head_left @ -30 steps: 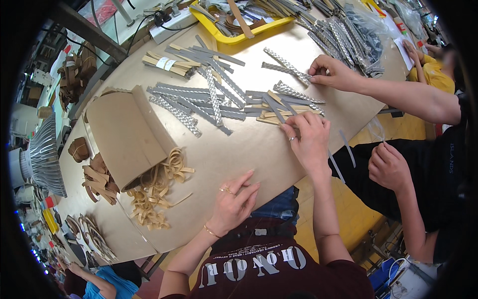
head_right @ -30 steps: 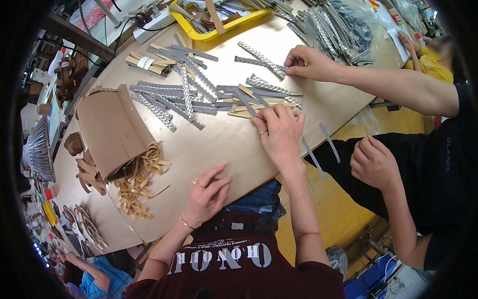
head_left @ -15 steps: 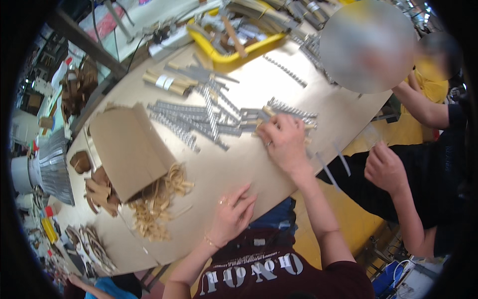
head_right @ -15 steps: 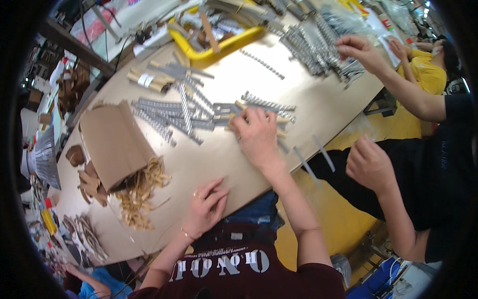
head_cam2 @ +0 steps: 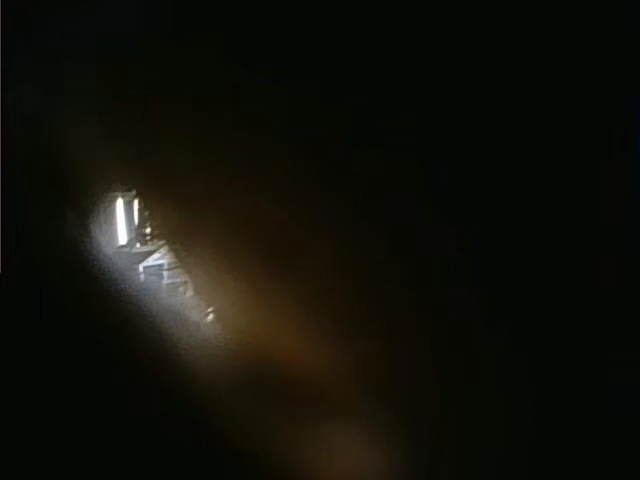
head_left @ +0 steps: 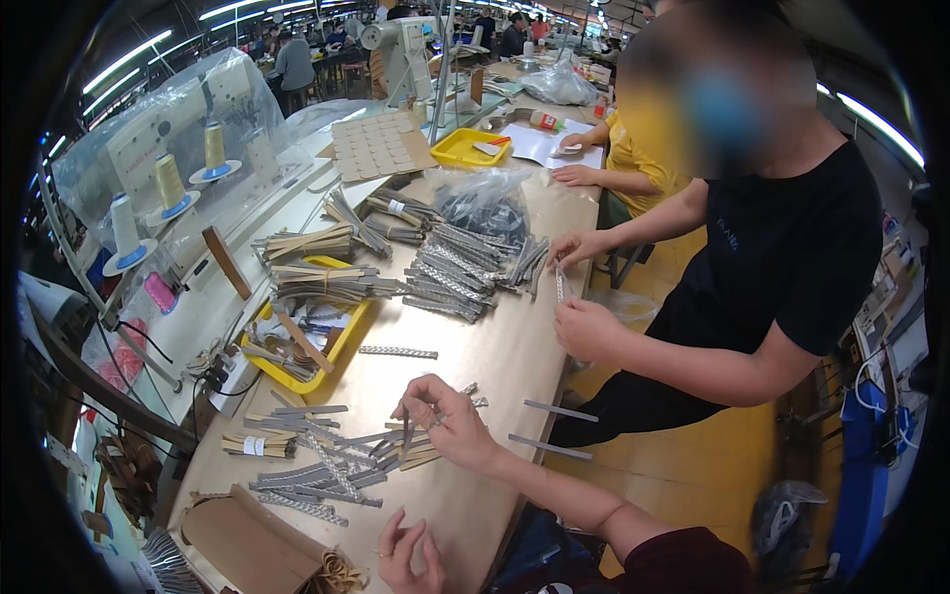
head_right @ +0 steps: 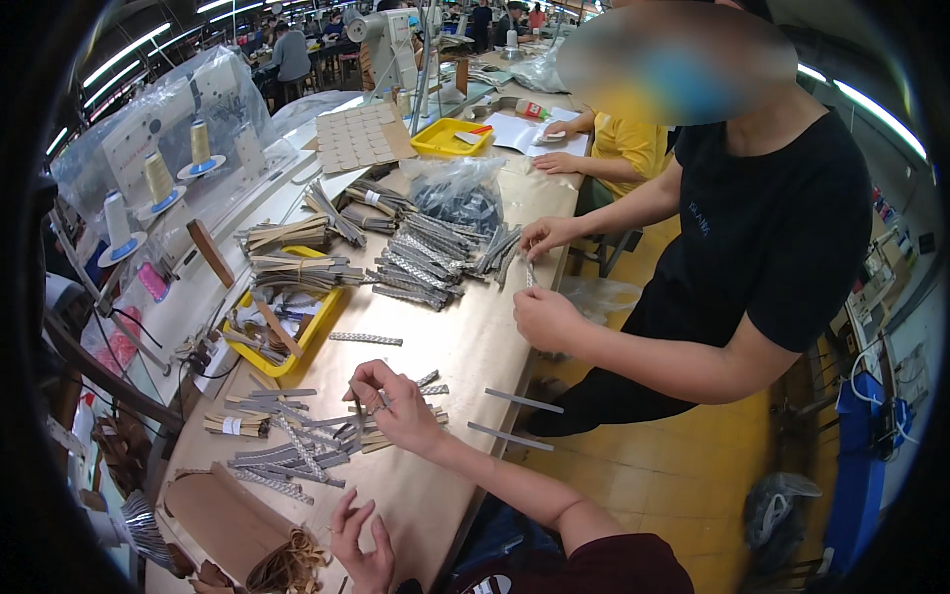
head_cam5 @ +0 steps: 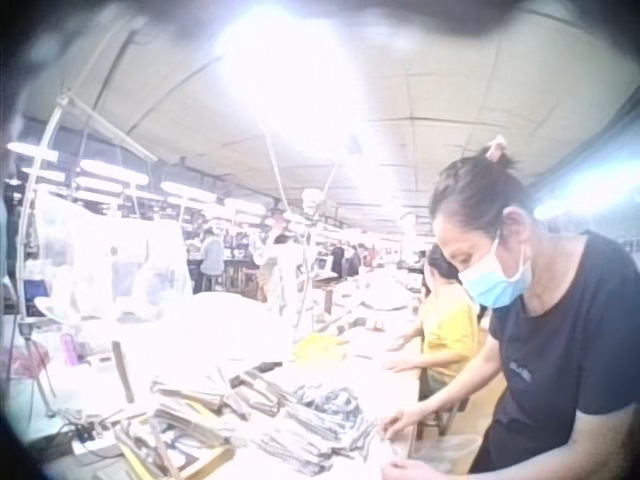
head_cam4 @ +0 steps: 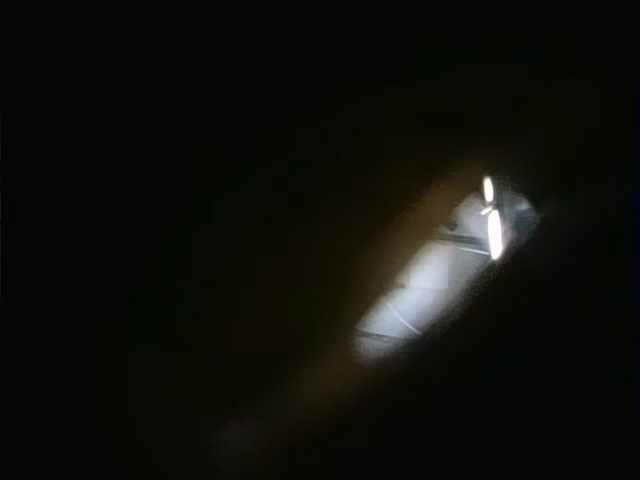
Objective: The person repeatedly picks up thin strips of material from a table, aligns them, and joins them together by hand. The person places the assembled strips back on the table among other similar pieces. Other workers are visible in the background performing similar tasks.
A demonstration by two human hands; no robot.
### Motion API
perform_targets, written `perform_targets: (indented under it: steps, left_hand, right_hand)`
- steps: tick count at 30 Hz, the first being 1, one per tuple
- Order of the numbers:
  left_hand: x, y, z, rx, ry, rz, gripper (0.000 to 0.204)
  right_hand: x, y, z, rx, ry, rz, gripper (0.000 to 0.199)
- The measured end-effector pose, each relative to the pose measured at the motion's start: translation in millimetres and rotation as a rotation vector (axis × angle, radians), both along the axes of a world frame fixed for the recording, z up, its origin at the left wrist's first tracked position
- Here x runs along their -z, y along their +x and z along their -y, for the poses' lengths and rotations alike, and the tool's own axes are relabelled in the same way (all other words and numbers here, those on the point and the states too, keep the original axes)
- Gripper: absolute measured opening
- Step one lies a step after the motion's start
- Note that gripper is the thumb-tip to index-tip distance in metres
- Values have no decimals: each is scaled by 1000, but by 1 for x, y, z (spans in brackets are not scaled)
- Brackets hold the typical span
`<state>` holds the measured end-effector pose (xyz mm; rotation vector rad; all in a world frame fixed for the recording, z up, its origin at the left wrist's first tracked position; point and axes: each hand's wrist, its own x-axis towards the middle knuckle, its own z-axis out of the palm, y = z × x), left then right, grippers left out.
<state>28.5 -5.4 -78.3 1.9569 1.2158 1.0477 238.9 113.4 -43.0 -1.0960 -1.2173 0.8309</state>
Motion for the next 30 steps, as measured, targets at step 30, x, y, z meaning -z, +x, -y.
perform_targets:
  steps: [30]
  left_hand:
    - [-81,32,-32,-98,377,-84,32]
  right_hand:
    - [-46,3,93,-353,-192,-15,9]
